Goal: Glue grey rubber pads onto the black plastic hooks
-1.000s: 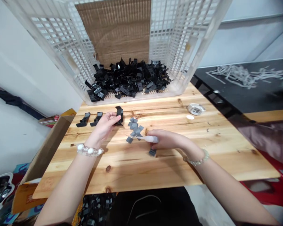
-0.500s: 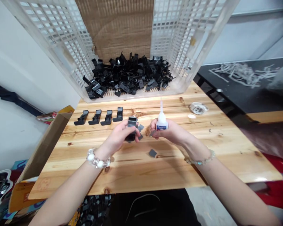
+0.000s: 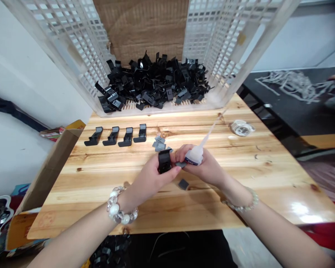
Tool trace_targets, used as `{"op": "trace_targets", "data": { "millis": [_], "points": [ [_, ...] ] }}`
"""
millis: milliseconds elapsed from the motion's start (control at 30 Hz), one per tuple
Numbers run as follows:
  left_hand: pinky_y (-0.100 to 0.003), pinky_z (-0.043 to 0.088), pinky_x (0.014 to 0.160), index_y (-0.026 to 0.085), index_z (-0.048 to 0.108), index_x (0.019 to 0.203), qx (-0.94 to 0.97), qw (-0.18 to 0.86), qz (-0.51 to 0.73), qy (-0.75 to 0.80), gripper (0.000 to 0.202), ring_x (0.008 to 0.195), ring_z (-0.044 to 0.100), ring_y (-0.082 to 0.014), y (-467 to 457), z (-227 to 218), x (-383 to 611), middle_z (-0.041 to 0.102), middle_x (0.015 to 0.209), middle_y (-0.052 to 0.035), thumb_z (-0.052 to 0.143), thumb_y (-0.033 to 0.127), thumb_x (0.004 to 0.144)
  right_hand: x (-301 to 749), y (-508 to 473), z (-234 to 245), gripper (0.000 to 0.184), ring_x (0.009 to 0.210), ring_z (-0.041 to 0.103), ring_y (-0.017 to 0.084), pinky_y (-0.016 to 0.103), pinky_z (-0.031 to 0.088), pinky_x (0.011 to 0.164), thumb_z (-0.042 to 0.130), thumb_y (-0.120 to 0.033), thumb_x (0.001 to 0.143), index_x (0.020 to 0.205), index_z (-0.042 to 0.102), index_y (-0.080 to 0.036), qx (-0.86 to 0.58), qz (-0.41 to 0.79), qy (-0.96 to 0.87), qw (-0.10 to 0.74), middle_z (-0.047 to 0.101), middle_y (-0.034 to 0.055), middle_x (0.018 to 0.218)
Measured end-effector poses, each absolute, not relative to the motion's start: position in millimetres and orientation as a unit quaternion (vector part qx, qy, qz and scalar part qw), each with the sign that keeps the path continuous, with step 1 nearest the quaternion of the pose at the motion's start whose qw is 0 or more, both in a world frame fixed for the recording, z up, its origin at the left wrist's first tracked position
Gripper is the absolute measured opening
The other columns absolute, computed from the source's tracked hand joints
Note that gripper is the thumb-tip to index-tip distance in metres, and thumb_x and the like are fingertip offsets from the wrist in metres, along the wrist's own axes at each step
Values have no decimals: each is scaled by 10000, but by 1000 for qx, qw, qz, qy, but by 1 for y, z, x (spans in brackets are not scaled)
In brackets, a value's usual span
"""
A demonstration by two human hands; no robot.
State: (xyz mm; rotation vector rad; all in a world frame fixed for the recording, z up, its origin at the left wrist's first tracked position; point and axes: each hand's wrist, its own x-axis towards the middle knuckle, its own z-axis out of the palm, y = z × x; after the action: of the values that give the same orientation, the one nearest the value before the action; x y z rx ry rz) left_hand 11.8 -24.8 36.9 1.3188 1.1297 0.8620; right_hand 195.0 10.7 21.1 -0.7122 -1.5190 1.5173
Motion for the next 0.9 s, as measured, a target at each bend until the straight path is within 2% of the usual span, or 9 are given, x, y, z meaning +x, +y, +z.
{"op": "trace_targets", "data": {
  "millis": [300,500,900],
  "points": [
    [-285,481,727,193,571,926,582,527,385,484,177,752,573,-137,-25,38,12,602,819,20,682,282,821,194,8,25,182,743,551,132,288,436,694,764,-182,720,843,633,-206,-351,612,-580,407,608,-7,820],
    [-278,496,778,203,553,918,621,474,423,460,112,806,608,-128,-26,38,10,605,868,17,643,197,850,193,12,19,239,702,561,108,259,465,649,786,-164,702,910,679,-210,-306,701,-487,423,629,-9,850],
    [-287,535,783,225,518,1043,645,468,446,409,229,821,669,-136,-27,35,9,643,917,-3,636,152,861,194,11,23,280,655,554,86,227,426,609,852,-263,662,897,729,-177,-284,767,-439,373,674,16,825]
  ]
}}
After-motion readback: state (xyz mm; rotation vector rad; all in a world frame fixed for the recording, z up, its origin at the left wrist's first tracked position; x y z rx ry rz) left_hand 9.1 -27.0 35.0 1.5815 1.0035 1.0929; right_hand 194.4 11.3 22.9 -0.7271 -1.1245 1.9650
